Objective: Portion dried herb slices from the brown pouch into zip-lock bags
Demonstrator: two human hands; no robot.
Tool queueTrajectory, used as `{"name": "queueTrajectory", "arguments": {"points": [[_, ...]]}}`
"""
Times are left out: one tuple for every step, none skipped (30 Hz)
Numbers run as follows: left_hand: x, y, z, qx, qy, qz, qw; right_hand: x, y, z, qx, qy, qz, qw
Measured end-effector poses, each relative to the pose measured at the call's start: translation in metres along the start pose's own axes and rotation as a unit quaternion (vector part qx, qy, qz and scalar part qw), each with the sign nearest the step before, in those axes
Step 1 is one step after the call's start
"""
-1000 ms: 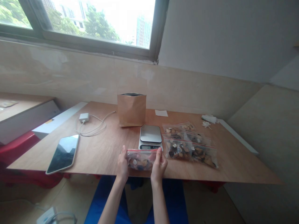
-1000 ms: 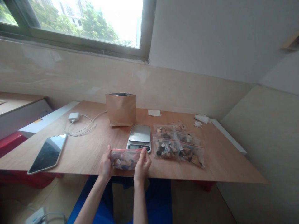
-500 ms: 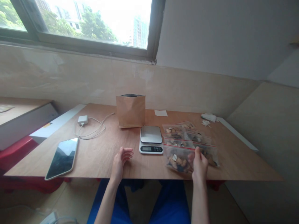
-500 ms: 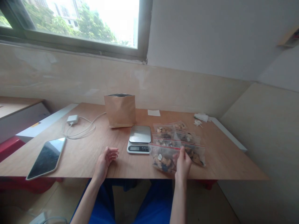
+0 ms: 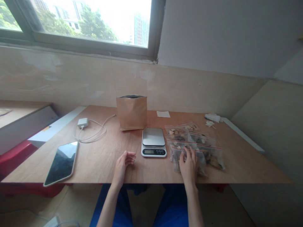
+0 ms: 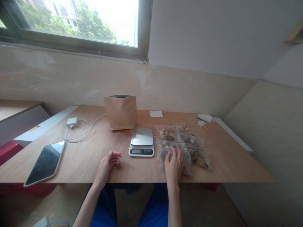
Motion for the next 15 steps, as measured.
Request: {"name": "queueTrajectory", "arguments": {"points": [[0.000,0.000,0.000,0.002,-0.001,-0.004,1.000,-0.002,0.008,0.003,0.024,-0.007,0.013,1.000],[0.000,0.000,0.000,0.005,-0.001,-0.009,1.000,-0.004,0.014,0.005,0.040,-0.011,0.024,0.999],[0.000,0.001,0.000,0.008,-0.003,-0.014,1.000,-0.007,0.019,0.006,0.050,-0.013,0.032,0.998],[0.000,0.001,0.000,0.010,-0.005,-0.019,1.000,-0.010,0.021,0.006,0.054,-0.014,0.037,0.998],[0.000,0.001,0.000,0.012,-0.008,-0.025,1.000,-0.012,0.023,0.005,0.057,-0.015,0.041,0.997],[-0.001,0.000,0.000,0.012,-0.010,-0.033,0.999,-0.013,0.024,0.003,0.061,-0.017,0.044,0.997],[-0.002,-0.001,-0.001,0.010,-0.010,-0.044,0.999,-0.013,0.024,0.002,0.063,-0.019,0.046,0.997],[-0.004,-0.003,-0.003,0.004,-0.006,-0.061,0.998,-0.013,0.024,0.002,0.063,-0.020,0.048,0.997],[-0.006,-0.006,-0.007,-0.006,0.003,-0.083,0.997,-0.013,0.023,0.001,0.061,-0.020,0.050,0.997],[-0.009,-0.009,-0.012,-0.018,0.017,-0.108,0.994,-0.012,0.021,0.001,0.057,-0.021,0.050,0.997],[-0.014,-0.014,-0.019,-0.035,0.036,-0.136,0.989,-0.011,0.020,0.002,0.051,-0.022,0.047,0.997],[-0.019,-0.019,-0.029,-0.052,0.055,-0.165,0.983,-0.010,0.018,0.002,0.044,-0.023,0.041,0.998],[-0.025,-0.024,-0.041,-0.072,0.079,-0.188,0.976,-0.010,0.017,0.003,0.035,-0.025,0.033,0.999],[-0.032,-0.029,-0.054,-0.096,0.107,-0.208,0.968,-0.009,0.015,0.004,0.026,-0.028,0.023,0.999],[-0.039,-0.033,-0.069,-0.117,0.138,-0.229,0.957,-0.009,0.014,0.004,0.018,-0.030,0.015,0.999]]}}
Point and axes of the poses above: each hand's wrist, its own z-axis away from the middle knuckle, its own y-axis out of the palm, x = y × z, the point moved 6 cm from there along -z, towards the middle knuckle, and after that the axes turned 1 degree about -y, right-handed, at the moved point
